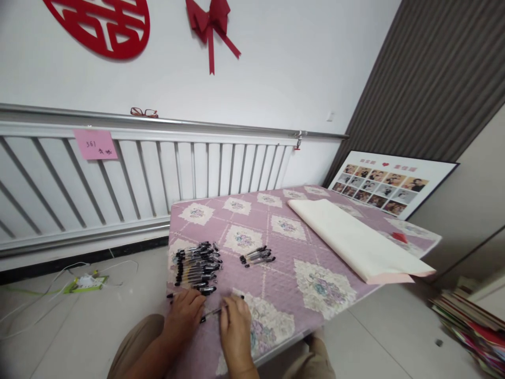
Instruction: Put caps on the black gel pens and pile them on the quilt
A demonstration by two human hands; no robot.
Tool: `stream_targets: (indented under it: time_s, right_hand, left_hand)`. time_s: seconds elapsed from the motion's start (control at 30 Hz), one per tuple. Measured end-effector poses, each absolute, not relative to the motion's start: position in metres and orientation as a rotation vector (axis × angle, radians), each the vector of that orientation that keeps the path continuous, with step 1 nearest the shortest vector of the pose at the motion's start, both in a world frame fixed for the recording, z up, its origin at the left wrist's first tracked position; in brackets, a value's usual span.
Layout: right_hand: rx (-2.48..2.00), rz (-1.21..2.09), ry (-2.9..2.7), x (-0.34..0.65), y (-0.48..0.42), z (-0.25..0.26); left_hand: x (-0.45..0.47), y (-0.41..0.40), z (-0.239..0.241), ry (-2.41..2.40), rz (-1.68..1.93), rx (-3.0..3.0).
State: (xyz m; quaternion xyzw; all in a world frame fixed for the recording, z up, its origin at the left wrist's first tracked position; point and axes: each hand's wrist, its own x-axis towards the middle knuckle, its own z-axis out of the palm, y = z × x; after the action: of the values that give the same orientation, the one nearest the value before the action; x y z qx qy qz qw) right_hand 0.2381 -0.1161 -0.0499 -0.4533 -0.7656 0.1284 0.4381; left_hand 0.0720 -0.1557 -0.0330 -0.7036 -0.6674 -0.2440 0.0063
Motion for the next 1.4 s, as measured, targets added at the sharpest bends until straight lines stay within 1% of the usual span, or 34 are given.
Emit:
stream_targets:
  time_s: [0.1,0.27,0.43,0.57,0.67,0.77,0.87,0.97,1.1,1.4]
  right_hand:
    - [-1.241,0.396,-1.650,0.248,-0.108,-0.050]
    - [-1.298,0.556,-1.478,0.254,-0.102,-0.053]
    - [-1.374,0.685,-1.339,0.250,-0.103,-0.056]
    - [-1.398,0.701,-1.292,0.249,-0.103,-0.051]
    - [-1.382,0.694,-1.321,0.251,-0.103,-0.046]
    - [-1.367,0.720,-1.417,0.252,-0.104,-0.041]
    - [-1.367,0.743,-1.476,0.252,-0.108,-0.035]
    - [-1.297,0.845,-1.549,0.250,-0.112,-0.031]
    - [-1.225,0.961,-1.614,0.247,-0.114,-0.032]
    - [-1.218,0.946,-1.601,0.252,-0.111,-0.036]
  left_hand:
    - [0.091,-0.160,-0.031,-2.146,-0.775,-2.259]
    - [0.110,-0.157,-0.025,-2.289,-0.616,-2.353]
    - [0.104,-0.155,-0.028,-2.362,-0.802,-2.311]
    - [0.101,-0.158,-0.033,-2.344,-0.939,-2.268]
    - [0.100,-0.158,-0.035,-2.279,-1.061,-2.260]
    - [0.100,-0.160,-0.036,-2.200,-1.100,-2.287]
    - [0.102,-0.162,-0.035,-2.153,-1.031,-2.300]
    - [0.105,-0.163,-0.034,-2.111,-0.908,-2.345]
    - [0.107,-0.162,-0.031,-2.188,-0.842,-2.355]
    - [0.103,-0.162,-0.024,-2.285,-0.794,-2.435]
